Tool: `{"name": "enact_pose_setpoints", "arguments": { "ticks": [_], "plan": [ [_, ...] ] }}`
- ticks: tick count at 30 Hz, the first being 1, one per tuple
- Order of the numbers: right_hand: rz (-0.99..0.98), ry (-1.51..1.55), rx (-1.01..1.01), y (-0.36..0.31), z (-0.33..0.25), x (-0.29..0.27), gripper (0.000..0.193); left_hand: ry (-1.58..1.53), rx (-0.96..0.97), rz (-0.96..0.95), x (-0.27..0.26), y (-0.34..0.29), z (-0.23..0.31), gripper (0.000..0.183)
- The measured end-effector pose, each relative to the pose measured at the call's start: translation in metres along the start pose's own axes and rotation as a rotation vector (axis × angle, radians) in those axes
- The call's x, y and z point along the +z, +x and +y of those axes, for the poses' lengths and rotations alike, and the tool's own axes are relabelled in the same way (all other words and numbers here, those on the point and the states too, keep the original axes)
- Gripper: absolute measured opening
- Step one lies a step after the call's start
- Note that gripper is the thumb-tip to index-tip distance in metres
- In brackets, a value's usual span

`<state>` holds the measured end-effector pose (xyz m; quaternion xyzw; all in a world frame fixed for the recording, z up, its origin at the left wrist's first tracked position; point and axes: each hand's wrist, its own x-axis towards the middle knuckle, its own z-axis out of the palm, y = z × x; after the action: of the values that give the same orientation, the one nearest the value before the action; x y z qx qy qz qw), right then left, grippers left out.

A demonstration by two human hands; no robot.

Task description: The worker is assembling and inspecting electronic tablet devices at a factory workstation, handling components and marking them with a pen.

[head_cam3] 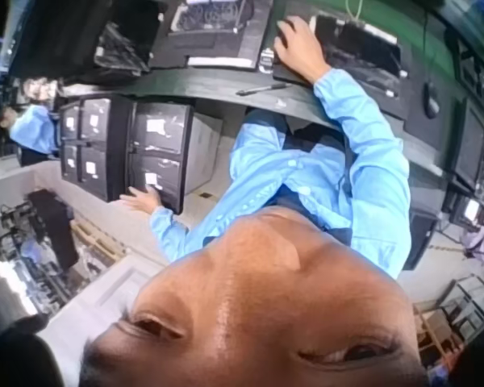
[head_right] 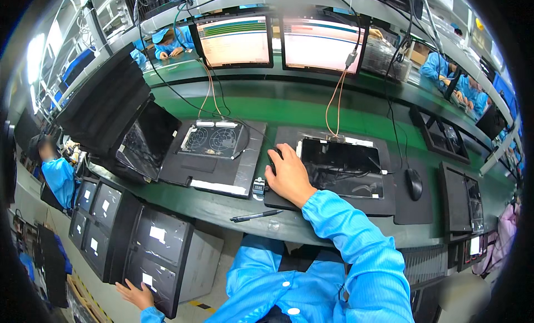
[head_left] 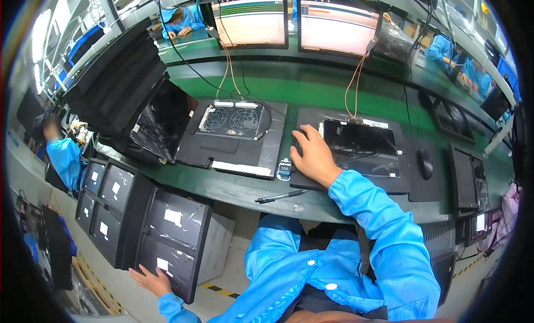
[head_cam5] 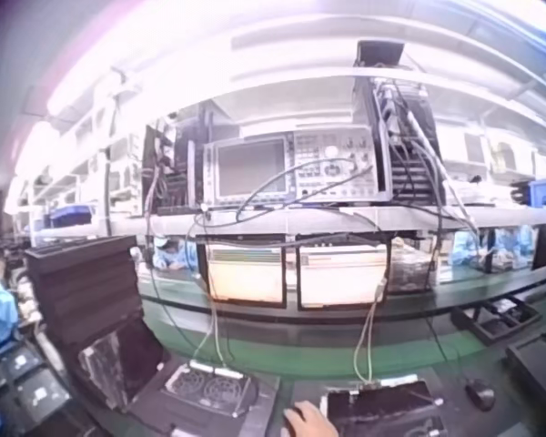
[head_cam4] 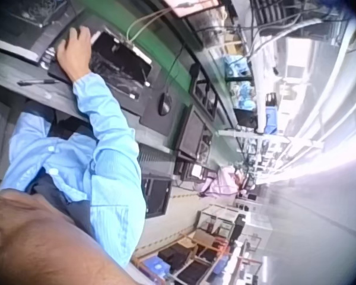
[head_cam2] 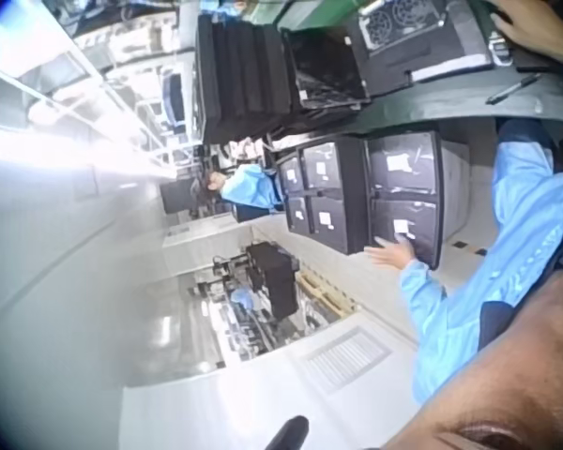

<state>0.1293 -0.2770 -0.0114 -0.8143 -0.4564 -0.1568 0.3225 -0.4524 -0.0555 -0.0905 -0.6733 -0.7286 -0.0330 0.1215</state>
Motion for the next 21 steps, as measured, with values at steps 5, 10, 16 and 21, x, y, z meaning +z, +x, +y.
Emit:
{"name": "enact_pose_setpoints", "arguments": {
  "ticks": [5,10,16,21],
  "plan": [
    [0.151,0.073,-0.01,0.006,0.002,-0.013,0.056,-0.226,0.113,-0.314,0.024,-0.028,0.035,0.093],
    [0.296,0.231,-0.218,0.0,-0.001,-0.017,0.049,-0.069,0.715,0.308,0.024,-0.073,0.045,0.071],
    [0.354,0.19,-0.099,-0.052,0.054,-0.135,0.042,-0.152,0.817,0.364,0.02,-0.068,0.041,0.08],
    [0.73,0.386,0.714,-0.076,0.209,-0.237,0.062,-0.36,1.031,0.389,-0.061,-0.062,0.124,0.049]
  ]
}}
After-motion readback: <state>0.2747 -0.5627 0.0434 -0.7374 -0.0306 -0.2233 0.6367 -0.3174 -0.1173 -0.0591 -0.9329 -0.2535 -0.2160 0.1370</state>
